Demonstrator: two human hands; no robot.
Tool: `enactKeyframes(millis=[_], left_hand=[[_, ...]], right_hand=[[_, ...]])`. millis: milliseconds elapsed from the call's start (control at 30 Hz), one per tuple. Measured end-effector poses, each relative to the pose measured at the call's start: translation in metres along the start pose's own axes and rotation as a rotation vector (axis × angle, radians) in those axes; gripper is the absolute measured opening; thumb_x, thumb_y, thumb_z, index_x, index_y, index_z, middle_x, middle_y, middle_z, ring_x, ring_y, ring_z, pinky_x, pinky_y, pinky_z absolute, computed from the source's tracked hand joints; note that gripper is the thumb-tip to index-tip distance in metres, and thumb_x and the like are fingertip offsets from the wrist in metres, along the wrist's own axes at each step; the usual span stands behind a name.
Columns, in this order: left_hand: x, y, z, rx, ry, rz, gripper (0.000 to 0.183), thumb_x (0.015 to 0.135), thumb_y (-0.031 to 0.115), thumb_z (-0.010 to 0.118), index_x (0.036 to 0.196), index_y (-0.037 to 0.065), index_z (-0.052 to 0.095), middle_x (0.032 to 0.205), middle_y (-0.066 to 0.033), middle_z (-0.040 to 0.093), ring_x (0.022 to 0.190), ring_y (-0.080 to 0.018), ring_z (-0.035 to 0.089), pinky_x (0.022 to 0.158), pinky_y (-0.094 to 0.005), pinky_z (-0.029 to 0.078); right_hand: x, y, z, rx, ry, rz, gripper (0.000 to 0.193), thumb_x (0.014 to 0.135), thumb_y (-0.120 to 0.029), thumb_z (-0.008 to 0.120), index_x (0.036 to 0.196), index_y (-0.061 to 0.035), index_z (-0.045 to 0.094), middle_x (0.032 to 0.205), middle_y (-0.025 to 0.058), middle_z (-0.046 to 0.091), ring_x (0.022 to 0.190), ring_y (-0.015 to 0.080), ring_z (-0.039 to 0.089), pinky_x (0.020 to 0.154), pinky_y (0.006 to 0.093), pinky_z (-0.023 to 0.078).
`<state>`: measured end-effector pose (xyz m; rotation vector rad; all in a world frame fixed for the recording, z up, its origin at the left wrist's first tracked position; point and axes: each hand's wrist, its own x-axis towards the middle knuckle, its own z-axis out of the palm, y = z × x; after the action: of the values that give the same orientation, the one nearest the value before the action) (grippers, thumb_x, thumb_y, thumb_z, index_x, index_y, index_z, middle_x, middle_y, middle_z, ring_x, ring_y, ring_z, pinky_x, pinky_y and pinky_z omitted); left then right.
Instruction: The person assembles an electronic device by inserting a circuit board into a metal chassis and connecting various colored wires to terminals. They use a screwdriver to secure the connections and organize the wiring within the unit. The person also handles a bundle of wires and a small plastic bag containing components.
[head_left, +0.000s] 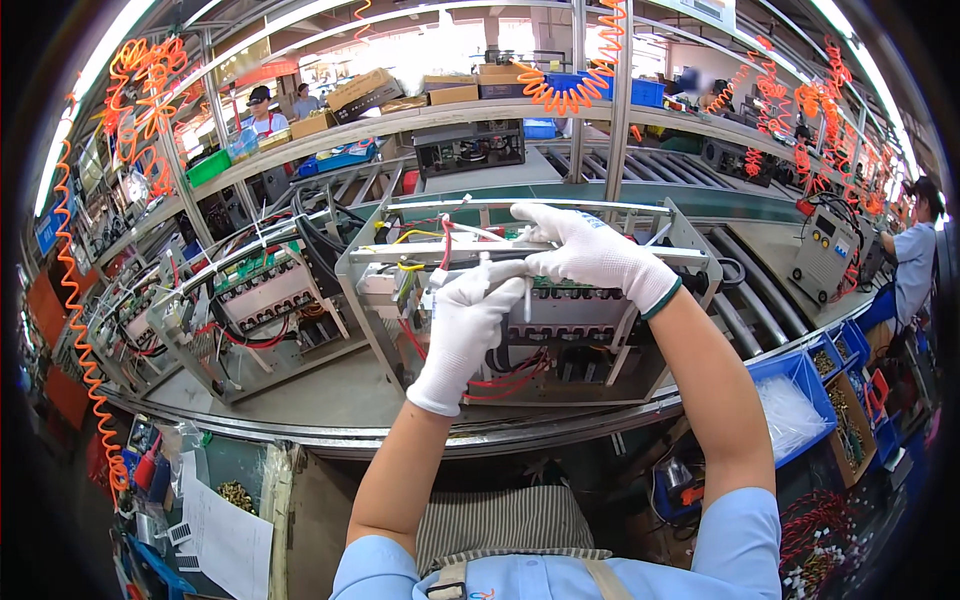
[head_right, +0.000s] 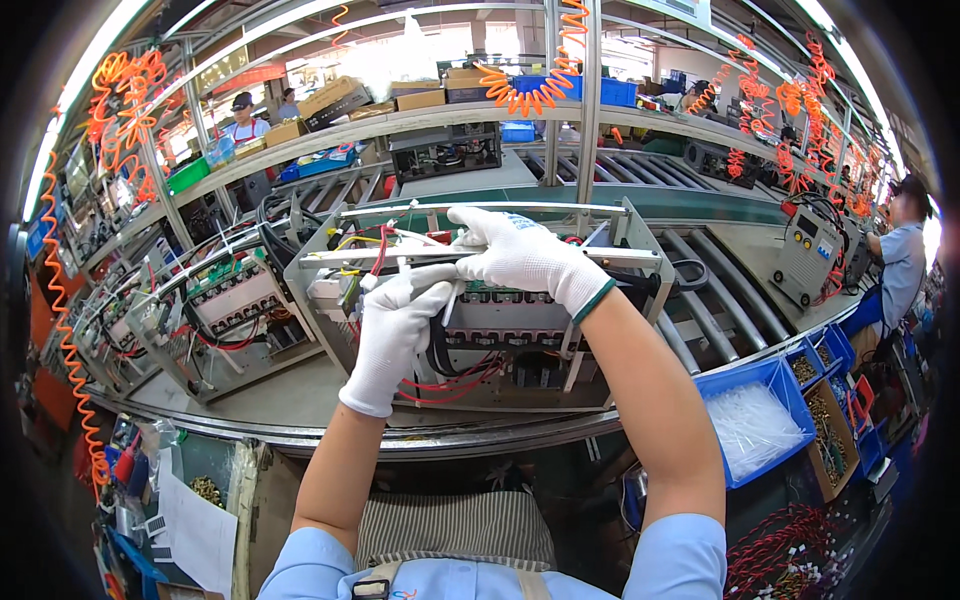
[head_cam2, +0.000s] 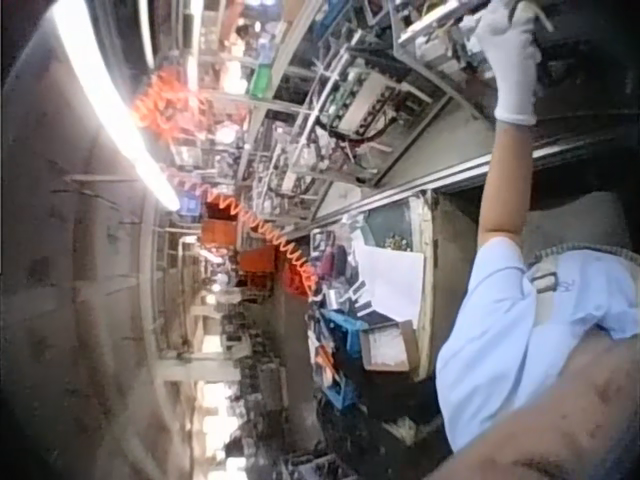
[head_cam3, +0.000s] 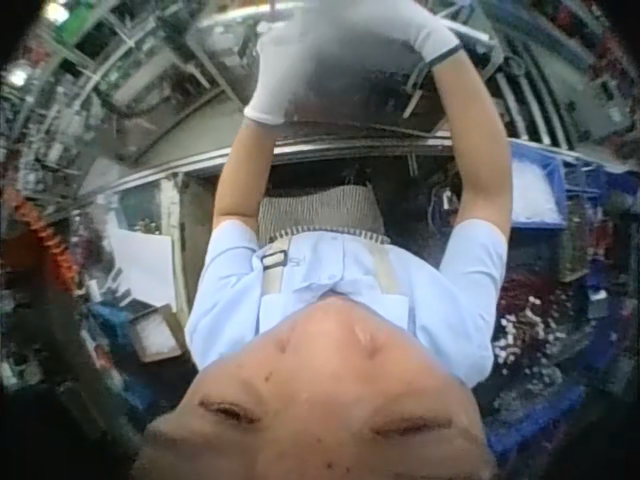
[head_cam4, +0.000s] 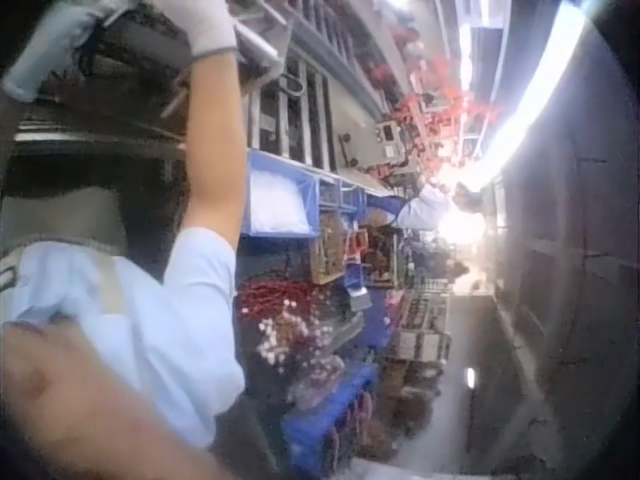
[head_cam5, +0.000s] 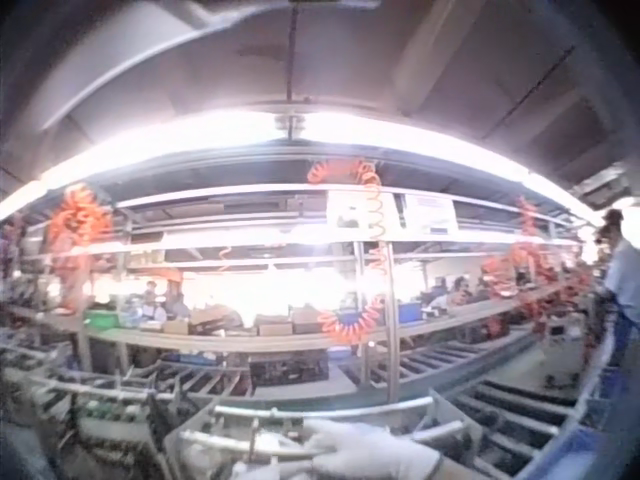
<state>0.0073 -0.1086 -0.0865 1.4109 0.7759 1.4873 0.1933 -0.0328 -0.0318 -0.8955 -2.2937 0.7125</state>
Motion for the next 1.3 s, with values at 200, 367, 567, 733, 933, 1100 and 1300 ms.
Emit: enactKeyframes(millis=[200,367,567,733,933,1100,1300], left_hand=[[0.017,0.009,0.004,0.213,-0.029,0.184,0.016,0.095,0.013,0.061,0.103,0.003,0.071,0.077,0.0048,0.061,0.061,-0.0025,0.049,0.049,-0.0211,0.037],[-0.007,0.011,0.001,0.552,0.08,0.377,0.023,0.091,0.009,0.059,0.111,0.0,0.067,0.081,-0.0069,0.071,0.071,-0.0118,0.06,0.063,-0.0249,0.046],[-0.016,-0.035,0.021,0.905,0.189,0.322,0.031,0.086,0.02,0.073,0.105,0.002,0.057,0.086,-0.0125,0.07,0.072,-0.0265,0.069,0.067,-0.0373,0.055],[-0.006,-0.076,0.018,0.905,0.207,0.286,0.029,0.088,0.022,0.073,0.102,0.004,0.054,0.077,-0.0107,0.066,0.06,-0.0278,0.063,0.058,-0.0383,0.05],[-0.007,-0.063,0.012,0.384,0.149,0.099,0.016,0.087,0.007,0.069,0.099,0.003,0.059,0.079,0.0011,0.06,0.068,-0.0057,0.052,0.059,-0.0241,0.043],[-0.004,-0.022,0.013,-0.114,0.04,-0.056,0.027,0.089,0.004,0.064,0.115,-0.002,0.067,0.09,-0.0069,0.073,0.057,-0.0004,0.047,0.05,-0.0163,0.034],[-0.002,0.017,-0.003,-0.04,-0.116,-0.064,0.028,0.093,0.014,0.059,0.116,-0.001,0.067,0.092,-0.0069,0.075,0.043,0.001,0.035,0.04,-0.0174,0.024]], right_hand=[[0.002,-0.001,0.001,0.002,-0.022,0.034,0.072,0.087,-0.01,0.068,0.149,-0.0009,0.034,0.13,0.0193,0.06,0.106,0.0181,0.059,0.081,0.0294,0.051],[0.0,-0.012,0.002,0.066,-0.021,0.042,0.076,0.088,-0.005,0.067,0.153,-0.0025,0.028,0.132,0.0226,0.058,0.09,0.0114,0.057,0.072,0.0263,0.05],[0.002,-0.015,-0.002,0.214,-0.089,0.122,0.078,0.086,-0.002,0.067,0.153,-0.0018,0.027,0.135,0.0257,0.055,0.083,0.0094,0.055,0.069,0.0257,0.05],[0.003,-0.015,-0.002,0.184,-0.058,0.178,0.067,0.083,-0.004,0.071,0.143,0.0057,0.041,0.131,0.0203,0.06,0.087,0.0122,0.058,0.068,0.0258,0.05],[0.001,-0.02,-0.004,0.18,-0.101,0.152,0.052,0.083,-0.003,0.072,0.132,0.0056,0.057,0.115,0.01,0.069,0.079,0.0088,0.057,0.069,0.0251,0.051],[0.004,-0.005,-0.002,0.21,-0.044,0.122,0.049,0.08,-0.005,0.071,0.127,0.0049,0.062,0.099,0.0075,0.071,0.07,0.0086,0.056,0.065,0.0258,0.051],[0.005,-0.01,-0.007,0.217,-0.121,0.139,0.046,0.082,-0.004,0.072,0.126,0.0049,0.062,0.1,0.0036,0.069,0.08,0.007,0.055,0.071,0.0234,0.049]])
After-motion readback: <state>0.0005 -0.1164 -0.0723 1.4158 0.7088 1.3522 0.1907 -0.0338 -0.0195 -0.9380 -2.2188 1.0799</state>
